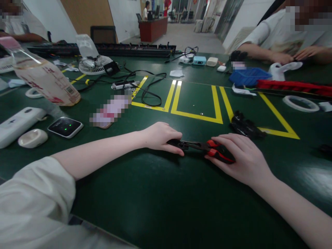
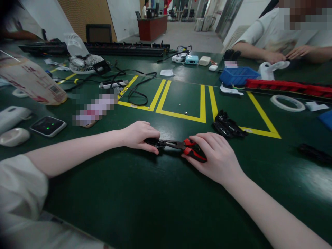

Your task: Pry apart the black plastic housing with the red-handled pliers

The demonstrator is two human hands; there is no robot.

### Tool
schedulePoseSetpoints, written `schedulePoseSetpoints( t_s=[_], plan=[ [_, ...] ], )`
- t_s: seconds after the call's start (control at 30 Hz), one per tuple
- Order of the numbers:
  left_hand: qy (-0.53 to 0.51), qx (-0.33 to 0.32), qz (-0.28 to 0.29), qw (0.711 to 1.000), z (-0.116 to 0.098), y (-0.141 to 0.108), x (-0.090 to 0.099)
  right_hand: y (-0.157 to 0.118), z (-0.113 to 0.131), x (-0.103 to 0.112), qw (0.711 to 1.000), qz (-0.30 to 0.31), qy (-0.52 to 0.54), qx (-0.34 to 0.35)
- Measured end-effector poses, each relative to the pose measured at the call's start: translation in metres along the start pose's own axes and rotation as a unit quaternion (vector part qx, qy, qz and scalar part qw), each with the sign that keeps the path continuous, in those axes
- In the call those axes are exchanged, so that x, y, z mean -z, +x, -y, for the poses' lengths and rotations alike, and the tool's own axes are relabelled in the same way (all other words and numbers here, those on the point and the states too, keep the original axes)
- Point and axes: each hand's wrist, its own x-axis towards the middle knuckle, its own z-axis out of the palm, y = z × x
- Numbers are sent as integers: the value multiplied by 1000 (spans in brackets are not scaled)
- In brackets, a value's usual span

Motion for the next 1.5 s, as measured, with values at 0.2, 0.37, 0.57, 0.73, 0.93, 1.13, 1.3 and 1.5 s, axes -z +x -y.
schedulePoseSetpoints(
  t_s=[0.2,0.37,0.57,0.73,0.93,1.13,1.3,1.5],
  plan=[
    [8,6,1,1000,0,0,0,-1,1,1,1000,12,5,4],
    [6,13,2,1000,-1,0,-1,0,2,2,1000,5,-18,19],
    [-8,28,15,999,0,1,0,-1,3,3,999,-5,-28,14],
    [-26,38,18,999,0,0,0,-4,3,3,999,-9,-46,23],
    [-34,38,16,999,1,1,-1,-2,2,3,997,-11,-63,46],
    [-20,28,11,999,0,1,-1,1,3,4,997,-17,-49,51],
    [-6,16,7,1000,-1,0,-1,1,3,3,998,-18,-42,49],
    [-14,12,4,1000,0,0,-1,0,1,1,997,-28,-46,52]
  ],
)
